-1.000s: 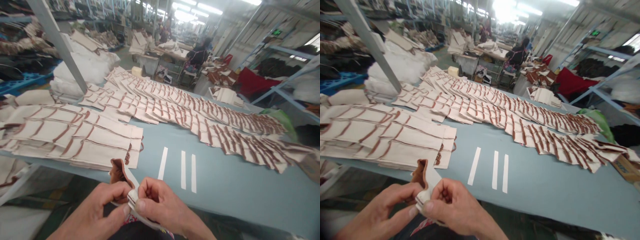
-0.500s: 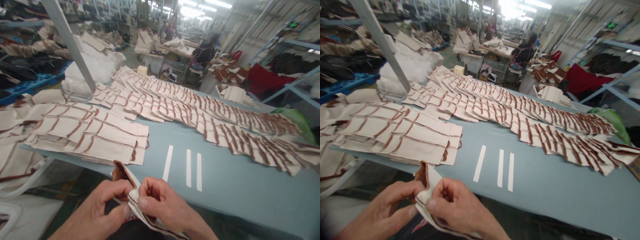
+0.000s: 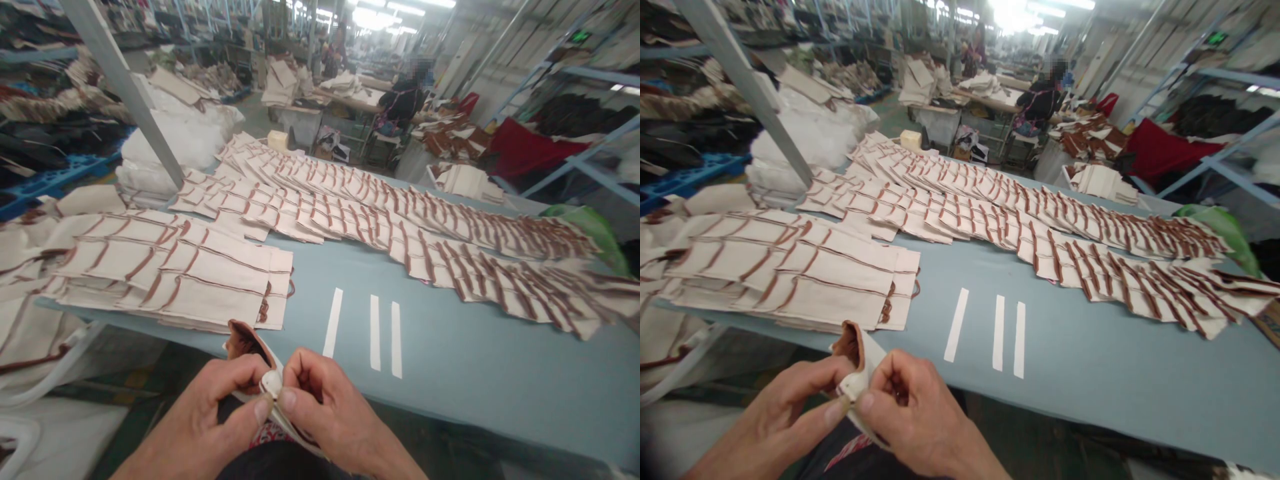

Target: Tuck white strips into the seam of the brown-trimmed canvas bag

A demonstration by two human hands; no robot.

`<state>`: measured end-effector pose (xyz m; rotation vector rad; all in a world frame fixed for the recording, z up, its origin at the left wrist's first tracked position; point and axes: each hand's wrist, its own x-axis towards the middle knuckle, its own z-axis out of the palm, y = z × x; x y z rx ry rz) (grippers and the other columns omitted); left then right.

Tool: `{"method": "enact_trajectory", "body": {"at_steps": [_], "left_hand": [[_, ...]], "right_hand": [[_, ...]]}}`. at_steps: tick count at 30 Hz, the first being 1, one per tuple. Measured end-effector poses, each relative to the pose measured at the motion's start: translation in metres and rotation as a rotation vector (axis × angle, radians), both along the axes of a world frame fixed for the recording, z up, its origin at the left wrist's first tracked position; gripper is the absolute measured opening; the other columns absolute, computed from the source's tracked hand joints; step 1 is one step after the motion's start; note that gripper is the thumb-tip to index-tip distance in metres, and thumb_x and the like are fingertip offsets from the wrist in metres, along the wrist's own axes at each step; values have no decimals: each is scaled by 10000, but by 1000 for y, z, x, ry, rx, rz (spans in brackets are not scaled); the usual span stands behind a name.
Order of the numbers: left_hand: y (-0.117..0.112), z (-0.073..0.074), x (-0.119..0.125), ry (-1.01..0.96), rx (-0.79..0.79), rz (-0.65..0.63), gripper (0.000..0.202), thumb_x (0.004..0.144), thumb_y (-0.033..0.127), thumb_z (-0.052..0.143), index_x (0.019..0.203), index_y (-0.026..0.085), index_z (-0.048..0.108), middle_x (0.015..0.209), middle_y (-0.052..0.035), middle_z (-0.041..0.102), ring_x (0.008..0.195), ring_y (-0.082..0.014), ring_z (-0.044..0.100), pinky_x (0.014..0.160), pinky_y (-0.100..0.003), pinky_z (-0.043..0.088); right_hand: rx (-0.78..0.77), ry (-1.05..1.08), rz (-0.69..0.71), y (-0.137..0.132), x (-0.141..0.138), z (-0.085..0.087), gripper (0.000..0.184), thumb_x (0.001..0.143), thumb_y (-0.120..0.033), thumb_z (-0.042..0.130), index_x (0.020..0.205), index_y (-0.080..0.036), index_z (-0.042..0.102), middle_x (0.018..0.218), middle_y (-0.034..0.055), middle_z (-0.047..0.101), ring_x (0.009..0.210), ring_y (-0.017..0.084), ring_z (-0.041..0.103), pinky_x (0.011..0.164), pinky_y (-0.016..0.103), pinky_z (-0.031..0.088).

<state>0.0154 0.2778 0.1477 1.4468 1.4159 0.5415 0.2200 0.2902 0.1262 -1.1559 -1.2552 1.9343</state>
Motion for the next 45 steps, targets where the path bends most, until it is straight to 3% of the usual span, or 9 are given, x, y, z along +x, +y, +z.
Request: {"method": "enact_trajectory", "body": {"at_steps": [7, 12, 18, 24, 29, 34, 40, 45], "left_hand": [[-3, 6, 8, 3, 24, 60, 267, 879, 469, 635, 773, 267, 773, 794, 31, 744, 834, -208, 650, 809, -252, 477], [-1, 2, 11, 30, 59, 56, 275, 894, 427, 610, 704, 251, 703, 709, 27, 699, 740, -202, 620, 741, -251, 505], [-2, -12, 11, 37, 190, -78, 230, 916, 296, 582, 758, 247, 741, 718, 31, 764, 704, -182, 687, 685, -228, 508], [-3, -15, 8, -21, 223, -122, 298, 986, 319, 566, 731, 246, 700, 673, 41, 707, 645, -163, 661, 652, -200, 512], [-7, -17, 1, 39, 164, 9, 240, 920, 428, 654, 825, 261, 798, 806, 18, 793, 796, -207, 698, 768, -227, 548], [-5, -26, -3, -67, 110, -63, 411, 1012, 448, 590, 667, 234, 654, 643, 43, 668, 621, -161, 587, 632, -232, 463], [-6, -37, -2, -98, 67, -87, 416, 1063, 409, 526, 725, 221, 678, 676, 37, 685, 650, -158, 623, 645, -230, 461], [-7, -41, -2, -47, 51, 16, 463, 1080, 501, 506, 759, 214, 677, 707, 22, 653, 651, -166, 578, 606, -240, 437]], "right_hand": [[25, 0, 14, -1, 3, -2, 375, 938, -540, 723, 824, -238, 532, 643, -80, 471, 580, 121, 388, 540, 255, 304], [171, -223, 14, -3, 5, 7, 314, 1051, -461, 547, 836, -233, 535, 688, -60, 481, 641, 136, 425, 602, 268, 330], [255, -311, 11, -3, 3, 15, 218, 897, -320, 698, 794, -240, 523, 652, -74, 507, 590, 124, 461, 581, 257, 337], [269, -396, -20, -5, -2, 9, 261, 983, -337, 618, 758, -238, 528, 636, -66, 484, 599, 132, 441, 585, 270, 325], [297, -413, -40, -10, -9, 6, 280, 1006, -348, 600, 766, -242, 503, 641, -65, 482, 597, 130, 441, 595, 272, 316], [339, -459, -14, -18, -13, 2, 257, 1024, -326, 627, 812, -246, 505, 676, -53, 530, 624, 144, 486, 622, 277, 335], [447, -578, 4, -25, -14, -7, 103, 940, -157, 594, 890, -238, 554, 754, -21, 609, 677, 175, 585, 664, 299, 355], [494, -580, -74, -33, -17, -22, 123, 938, -136, 544, 978, -229, 613, 831, 8, 690, 724, 194, 654, 682, 300, 419]]}}
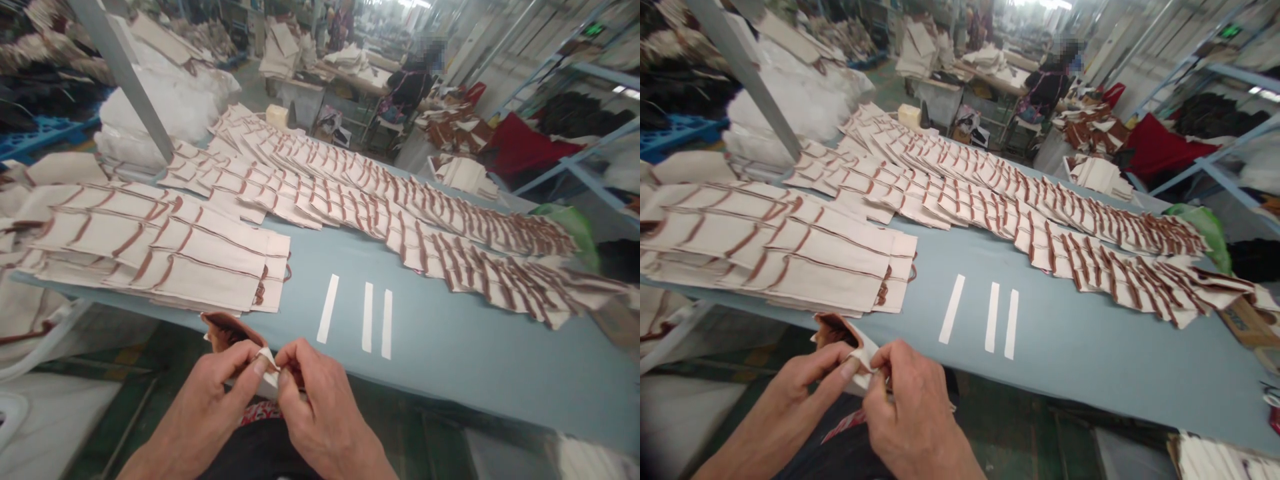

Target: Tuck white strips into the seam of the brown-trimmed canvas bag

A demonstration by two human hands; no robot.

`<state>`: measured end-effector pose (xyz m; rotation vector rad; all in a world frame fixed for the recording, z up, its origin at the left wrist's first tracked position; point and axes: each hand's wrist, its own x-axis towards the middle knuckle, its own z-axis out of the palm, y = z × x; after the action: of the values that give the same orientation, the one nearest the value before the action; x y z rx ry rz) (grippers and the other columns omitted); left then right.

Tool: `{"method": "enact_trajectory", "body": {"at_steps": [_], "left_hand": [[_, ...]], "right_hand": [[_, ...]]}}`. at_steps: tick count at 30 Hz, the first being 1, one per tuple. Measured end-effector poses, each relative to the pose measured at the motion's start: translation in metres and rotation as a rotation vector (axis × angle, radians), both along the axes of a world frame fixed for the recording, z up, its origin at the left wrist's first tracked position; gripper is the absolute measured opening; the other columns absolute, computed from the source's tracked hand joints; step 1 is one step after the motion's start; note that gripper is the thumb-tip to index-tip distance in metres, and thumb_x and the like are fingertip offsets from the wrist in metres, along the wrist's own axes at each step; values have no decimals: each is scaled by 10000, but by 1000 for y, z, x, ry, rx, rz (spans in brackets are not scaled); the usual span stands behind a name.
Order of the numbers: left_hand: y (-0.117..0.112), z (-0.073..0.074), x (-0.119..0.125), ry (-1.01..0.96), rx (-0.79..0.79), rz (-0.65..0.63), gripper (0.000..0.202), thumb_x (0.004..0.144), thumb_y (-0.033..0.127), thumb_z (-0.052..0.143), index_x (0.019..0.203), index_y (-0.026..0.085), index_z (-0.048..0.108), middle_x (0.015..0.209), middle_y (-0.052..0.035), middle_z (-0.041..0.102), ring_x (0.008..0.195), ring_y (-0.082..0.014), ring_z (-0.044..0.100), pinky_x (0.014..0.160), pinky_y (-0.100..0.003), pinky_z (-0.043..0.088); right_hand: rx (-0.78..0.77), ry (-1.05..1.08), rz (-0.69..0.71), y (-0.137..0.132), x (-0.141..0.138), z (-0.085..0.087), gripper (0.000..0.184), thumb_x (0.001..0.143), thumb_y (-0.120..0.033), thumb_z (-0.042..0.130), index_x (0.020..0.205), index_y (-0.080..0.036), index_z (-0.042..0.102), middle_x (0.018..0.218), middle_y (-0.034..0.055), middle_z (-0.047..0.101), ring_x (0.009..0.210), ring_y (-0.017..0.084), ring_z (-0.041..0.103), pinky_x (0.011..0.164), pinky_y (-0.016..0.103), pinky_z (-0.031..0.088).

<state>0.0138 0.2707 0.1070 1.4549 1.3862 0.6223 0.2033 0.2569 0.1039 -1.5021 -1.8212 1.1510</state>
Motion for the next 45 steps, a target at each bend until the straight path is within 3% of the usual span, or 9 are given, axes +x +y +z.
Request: {"method": "enact_trajectory", "body": {"at_steps": [4, 7, 10, 17, 22, 29, 33, 39, 45], "left_hand": [[2, 0, -4, -53, -8, 31, 472, 1087, 510, 526, 757, 216, 693, 712, 15, 660, 655, -176, 598, 611, -245, 458], [3, 0, -6, -84, 23, 3, 455, 1086, 481, 537, 745, 219, 684, 730, 15, 689, 692, -177, 632, 657, -239, 490], [5, 0, -5, -95, 29, 6, 443, 1085, 462, 539, 736, 221, 667, 749, 22, 683, 739, -172, 638, 703, -228, 497], [17, 0, -7, -153, -60, -45, 455, 1083, 487, 533, 741, 210, 646, 755, 19, 607, 687, -166, 574, 623, -232, 472], [17, 8, 3, -125, -54, 130, 435, 1008, 480, 595, 665, 213, 613, 697, 28, 567, 649, -156, 512, 609, -241, 429], [15, 7, 12, -264, -209, 213, 490, 988, 583, 649, 673, 210, 680, 716, 13, 637, 646, -158, 566, 583, -232, 443], [19, 5, 7, -237, -200, 165, 508, 1025, 617, 602, 734, 221, 731, 757, 6, 684, 672, -171, 603, 602, -241, 458], [31, 6, 4, -97, -55, 22, 459, 1059, 499, 554, 716, 235, 708, 681, 27, 680, 649, -161, 615, 633, -234, 457], [40, -4, -26, 88, 169, -330, 333, 1080, 316, 551, 805, 255, 729, 714, 42, 699, 645, -146, 640, 748, -204, 531]], "right_hand": [[236, 21, -70, -5, 1, -13, 129, 930, -197, 645, 1055, -226, 630, 853, 10, 727, 690, 181, 667, 654, 284, 461], [515, 7, 0, 3, 2, -12, 168, 951, -195, 672, 1113, -222, 640, 809, -1, 730, 632, 170, 647, 622, 284, 445], [645, -75, 82, 16, 2, -5, 59, 1022, -191, 630, 1050, -223, 672, 746, 3, 719, 624, 174, 652, 610, 292, 432], [624, -146, 177, 25, 3, -3, 259, 1077, -198, 573, 840, -244, 667, 671, 4, 694, 580, 156, 611, 587, 288, 417], [597, -174, 215, 29, 1, -14, 298, 1090, -194, 538, 826, -253, 662, 669, 2, 704, 589, 147, 610, 599, 285, 422], [615, -59, 21, 21, 6, -29, 529, 1154, -494, 572, 698, -264, 431, 539, -44, 506, 485, 133, 444, 526, 314, 299], [436, 67, -33, 24, 6, -21, 487, 1068, -502, 667, 722, -253, 431, 610, -45, 511, 557, 139, 474, 583, 309, 309], [-268, 252, -118, 38, 1, -3, 232, 947, -417, 736, 918, -225, 610, 718, -52, 572, 633, 138, 495, 615, 279, 372], [-409, 371, -44, 41, 0, -9, 256, 964, -428, 715, 883, -214, 599, 643, -83, 515, 570, 102, 428, 552, 265, 272]]}}
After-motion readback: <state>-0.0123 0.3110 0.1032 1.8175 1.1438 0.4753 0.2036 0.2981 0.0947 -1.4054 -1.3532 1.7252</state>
